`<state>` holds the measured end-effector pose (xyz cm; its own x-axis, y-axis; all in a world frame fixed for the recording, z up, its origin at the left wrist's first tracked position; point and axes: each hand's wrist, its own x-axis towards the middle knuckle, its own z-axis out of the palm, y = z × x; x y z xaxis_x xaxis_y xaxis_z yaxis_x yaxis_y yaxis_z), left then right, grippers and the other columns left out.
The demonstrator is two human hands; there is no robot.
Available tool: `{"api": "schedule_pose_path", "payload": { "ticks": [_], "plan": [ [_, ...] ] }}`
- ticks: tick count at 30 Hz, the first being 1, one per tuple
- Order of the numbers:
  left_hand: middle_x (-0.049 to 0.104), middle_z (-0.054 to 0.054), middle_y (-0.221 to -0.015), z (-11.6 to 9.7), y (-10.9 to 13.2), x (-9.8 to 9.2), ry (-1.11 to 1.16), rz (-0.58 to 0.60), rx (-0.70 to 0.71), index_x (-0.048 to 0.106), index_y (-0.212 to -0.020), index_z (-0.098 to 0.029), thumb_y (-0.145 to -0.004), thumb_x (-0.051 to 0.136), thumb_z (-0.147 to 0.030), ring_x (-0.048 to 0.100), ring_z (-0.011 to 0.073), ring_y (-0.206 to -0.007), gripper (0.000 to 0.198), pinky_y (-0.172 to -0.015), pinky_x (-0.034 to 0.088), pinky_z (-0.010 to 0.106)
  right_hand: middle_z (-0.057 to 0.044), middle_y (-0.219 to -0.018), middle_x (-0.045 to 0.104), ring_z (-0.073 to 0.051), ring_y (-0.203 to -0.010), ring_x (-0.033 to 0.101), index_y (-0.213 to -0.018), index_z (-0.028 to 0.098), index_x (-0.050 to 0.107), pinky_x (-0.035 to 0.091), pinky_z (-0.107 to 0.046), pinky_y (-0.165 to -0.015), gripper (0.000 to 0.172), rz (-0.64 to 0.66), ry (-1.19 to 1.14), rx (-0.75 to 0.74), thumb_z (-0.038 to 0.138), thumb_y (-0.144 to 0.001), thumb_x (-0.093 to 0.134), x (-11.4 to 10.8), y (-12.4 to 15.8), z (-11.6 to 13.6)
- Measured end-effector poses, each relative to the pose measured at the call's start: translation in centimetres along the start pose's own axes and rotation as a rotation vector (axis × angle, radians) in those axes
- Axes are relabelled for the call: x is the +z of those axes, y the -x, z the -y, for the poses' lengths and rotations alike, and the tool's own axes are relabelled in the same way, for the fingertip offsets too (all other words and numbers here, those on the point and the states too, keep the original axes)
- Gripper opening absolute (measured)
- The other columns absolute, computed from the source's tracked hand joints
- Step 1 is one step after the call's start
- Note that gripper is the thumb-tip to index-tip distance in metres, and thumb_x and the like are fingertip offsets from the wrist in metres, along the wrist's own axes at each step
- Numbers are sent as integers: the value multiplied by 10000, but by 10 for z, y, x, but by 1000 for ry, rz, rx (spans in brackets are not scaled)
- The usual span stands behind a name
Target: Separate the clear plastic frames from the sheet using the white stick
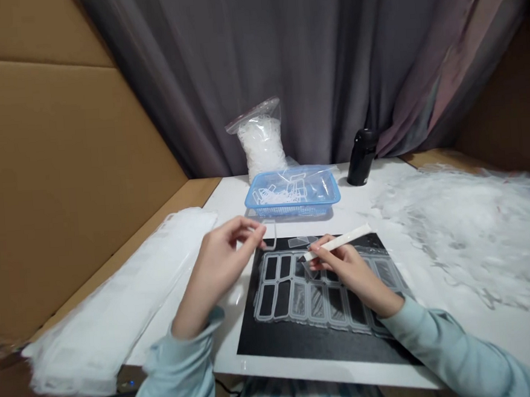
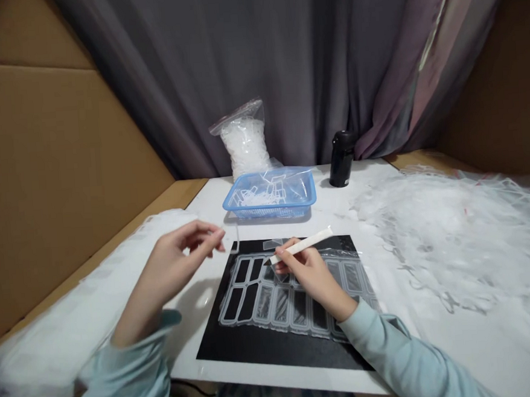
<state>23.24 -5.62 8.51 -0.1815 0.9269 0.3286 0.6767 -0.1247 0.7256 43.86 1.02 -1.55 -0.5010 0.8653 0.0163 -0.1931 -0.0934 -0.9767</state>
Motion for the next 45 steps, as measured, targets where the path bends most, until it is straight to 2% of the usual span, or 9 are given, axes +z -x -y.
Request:
{"api": "schedule_pose_path", "payload": {
  "ticks": [5, 9, 13, 18, 23, 26, 31, 39, 45],
  "plan": [
    [741, 89, -919, 4, -74, 6, -60, -71, 127, 651, -1143, -122, -884, 609, -322, 697, 184, -798, 330, -687, 504, 256, 6, -768, 591, -146, -709, 628, -825, 181, 585, 554, -300, -710, 465, 15, 12, -24, 612, -761, 745, 0, 1, 3],
    [736, 86, -934, 24, -89, 7, -156, -22, 126, 579, -1303, -133, -880, 592, -286, 658, 149, -596, 451, -611, 488, 260, 22, -721, 565, -132, -652, 594, -804, 185, 556, 518, -276, -650, 488, 11, 19, -59, 636, -748, 735, -2, -2, 2],
    [732, 52, -865, 32, -66, -3, -261, 100, 153, 682, -1114, -179, -912, 546, -321, 657, 167, -635, 281, -621, 472, 262, 35, -653, 532, -123, -603, 530, -791, 190, 551, 470, -260, -604, 457, 20, 41, -103, 621, -789, 703, -3, -3, 0],
    [739, 29, -911, 8, -15, 3, -378, 399, 277, 725, -943, -226, -920, 558, -279, 678, 197, -807, 176, -732, 479, 280, 32, -683, 511, -133, -628, 515, -833, 195, 559, 435, -259, -603, 375, 30, 166, -147, 562, -891, 610, -3, 1, -6],
    [680, 201, -1189, -5, 57, 42, -763, 676, 571, 651, -1215, -76, -954, 494, -427, 658, 329, -1064, 465, -895, 537, 430, -51, -885, 636, -204, -836, 590, -768, 204, 568, 456, -328, -776, 314, 3, 547, -305, 438, -972, 523, -7, 1, -10],
    [532, 325, -1341, 5, 79, 62, -894, 705, 541, 554, -1323, 46, -924, 469, -593, 548, 444, -1235, 758, -977, 506, 505, -57, -924, 655, -209, -851, 602, -771, 210, 562, 460, -320, -765, 294, 26, 616, -314, 394, -992, 500, -7, 1, -10],
    [389, 386, -1389, 18, 79, 74, -916, 869, 444, 455, -1390, 78, -921, 446, -638, 510, 479, -1257, 856, -920, 531, 515, -42, -893, 649, -197, -810, 601, -846, 213, 594, 446, -311, -741, 252, 48, 646, -308, 341, -1022, 468, -6, 2, -6],
    [545, 326, -1308, 35, 76, 68, -774, 650, 599, 588, -1315, -3, -860, 480, -725, 636, 414, -1115, 860, -829, 557, 442, -74, -1111, 626, -258, -1098, 576, -930, 242, 629, 421, -395, -974, 163, -389, 764, -552, 345, -1001, 524, -24, -5, 8],
    [713, 216, -1105, 28, 56, 59, -803, 618, 653, 695, -1146, -58, -860, 619, -567, 684, 316, -905, 588, -722, 553, 389, -47, -895, 668, -206, -841, 631, -891, 220, 685, 499, -295, -744, 249, -134, 576, -209, 429, -972, 577, -19, -2, 3]
  ]
}}
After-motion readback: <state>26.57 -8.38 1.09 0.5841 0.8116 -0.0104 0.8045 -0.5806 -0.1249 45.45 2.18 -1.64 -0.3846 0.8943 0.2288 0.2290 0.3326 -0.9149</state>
